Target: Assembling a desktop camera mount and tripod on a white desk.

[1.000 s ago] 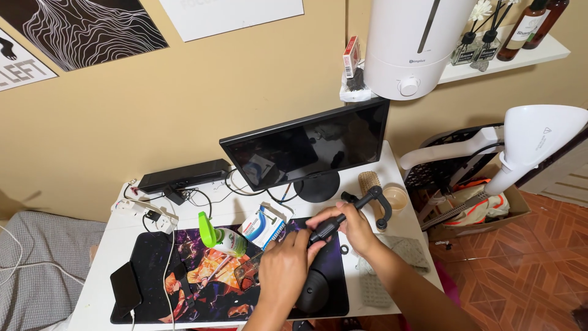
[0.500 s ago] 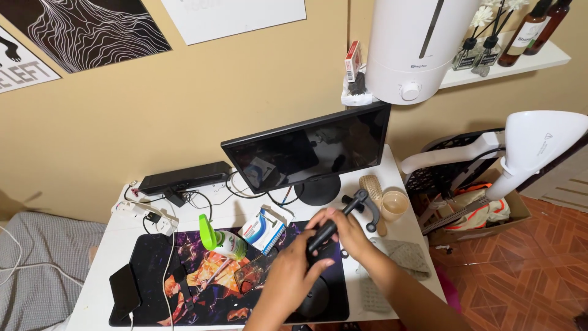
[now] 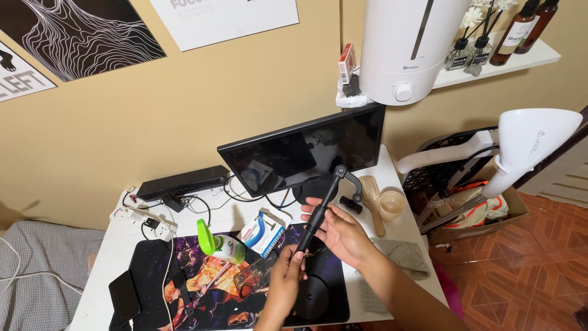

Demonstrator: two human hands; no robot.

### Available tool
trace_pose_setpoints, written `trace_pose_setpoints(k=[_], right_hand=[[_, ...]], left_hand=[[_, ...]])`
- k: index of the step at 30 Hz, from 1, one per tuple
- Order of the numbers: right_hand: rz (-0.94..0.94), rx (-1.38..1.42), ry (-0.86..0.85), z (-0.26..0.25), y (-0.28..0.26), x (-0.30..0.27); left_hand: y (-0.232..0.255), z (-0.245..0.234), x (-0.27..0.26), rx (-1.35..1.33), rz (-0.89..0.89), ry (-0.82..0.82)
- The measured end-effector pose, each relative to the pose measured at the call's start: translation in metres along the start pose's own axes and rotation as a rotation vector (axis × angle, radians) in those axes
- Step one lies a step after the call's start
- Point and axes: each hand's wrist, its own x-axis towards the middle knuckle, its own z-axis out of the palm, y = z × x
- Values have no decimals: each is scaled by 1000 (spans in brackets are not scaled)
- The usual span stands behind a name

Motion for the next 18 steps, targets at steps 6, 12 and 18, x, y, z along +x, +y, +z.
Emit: trace_pose_setpoints(k=[6, 12, 18], right_hand=[[-223, -66, 280, 5, 14, -23], [-221, -15, 414, 21, -6, -19], [-97, -96, -123, 64, -21, -43]], left_hand=[[-7, 10, -2, 475, 377, 279], [-12, 8, 2, 405, 291, 297], [-28, -7, 20, 355, 307, 447]])
